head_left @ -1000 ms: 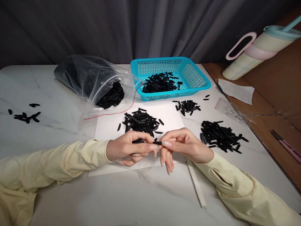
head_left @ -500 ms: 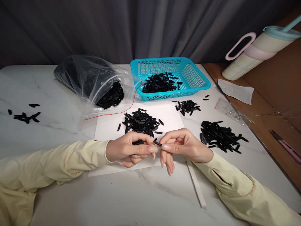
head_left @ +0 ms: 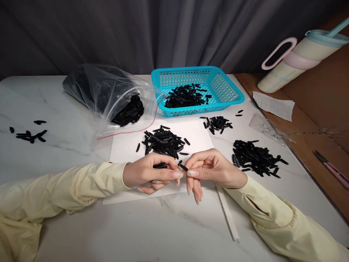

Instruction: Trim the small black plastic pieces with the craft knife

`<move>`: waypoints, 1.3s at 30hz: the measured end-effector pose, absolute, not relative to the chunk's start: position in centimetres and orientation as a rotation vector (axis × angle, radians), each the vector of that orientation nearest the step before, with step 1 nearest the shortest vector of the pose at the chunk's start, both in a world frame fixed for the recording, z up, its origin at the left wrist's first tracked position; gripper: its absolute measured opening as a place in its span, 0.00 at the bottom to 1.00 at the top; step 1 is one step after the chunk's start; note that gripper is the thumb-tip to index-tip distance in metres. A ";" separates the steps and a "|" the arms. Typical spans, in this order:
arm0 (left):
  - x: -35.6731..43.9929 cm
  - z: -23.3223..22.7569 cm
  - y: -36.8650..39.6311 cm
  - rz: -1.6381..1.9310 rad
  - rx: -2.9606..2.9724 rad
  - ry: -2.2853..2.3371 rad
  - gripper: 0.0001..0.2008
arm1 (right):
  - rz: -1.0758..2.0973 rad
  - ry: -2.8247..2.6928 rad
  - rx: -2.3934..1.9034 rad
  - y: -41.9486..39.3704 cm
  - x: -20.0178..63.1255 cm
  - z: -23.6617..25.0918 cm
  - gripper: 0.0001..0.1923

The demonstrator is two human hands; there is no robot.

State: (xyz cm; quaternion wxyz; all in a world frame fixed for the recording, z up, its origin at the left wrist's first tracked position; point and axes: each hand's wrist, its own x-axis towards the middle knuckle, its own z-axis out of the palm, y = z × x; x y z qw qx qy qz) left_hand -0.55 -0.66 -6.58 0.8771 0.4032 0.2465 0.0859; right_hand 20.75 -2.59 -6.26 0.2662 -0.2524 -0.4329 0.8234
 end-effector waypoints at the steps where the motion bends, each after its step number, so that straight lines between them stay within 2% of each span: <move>1: -0.6 -6.6 -0.7 0.179 0.840 0.512 0.10 | 2.223 -1.171 -0.682 -2.6 20.8 -6.3 0.04; 16: -0.5 -6.5 -0.8 0.174 0.839 0.503 0.10 | 2.245 -1.178 -0.659 -2.6 20.6 -6.5 0.04; 20: -0.5 -6.5 -0.7 0.179 0.806 0.509 0.10 | 2.159 -1.295 -0.750 -2.5 21.0 -5.3 0.06; 23: -0.4 -6.7 -0.4 0.175 0.753 0.476 0.12 | 1.799 -1.531 -0.979 -0.4 22.1 -2.8 0.07; 26: -0.2 -7.1 -0.1 0.172 0.675 0.436 0.16 | 1.152 -1.741 -1.262 4.2 23.3 -0.2 0.10; 29: -0.2 -7.2 0.0 0.173 0.619 0.447 0.16 | 0.658 -1.878 -1.487 8.4 23.7 1.5 0.08; 31: -0.2 -7.2 0.2 0.185 0.596 0.455 0.16 | 0.198 -2.045 -1.538 9.0 23.1 2.0 0.08; 33: -0.2 -7.3 0.3 0.215 0.564 0.458 0.13 | 0.007 -2.220 -1.447 7.3 21.9 1.8 0.12; 34: -0.2 -7.3 0.4 0.230 0.545 0.449 0.12 | 0.059 -2.311 -1.346 5.7 21.1 1.6 0.14; 36: -0.1 -7.5 0.7 0.242 0.510 0.422 0.14 | 0.344 -2.439 -1.136 2.3 19.7 0.8 0.11; 39: 0.0 -7.9 1.0 0.166 0.478 0.398 0.23 | 0.558 -2.454 -0.967 -1.5 18.0 -0.9 0.07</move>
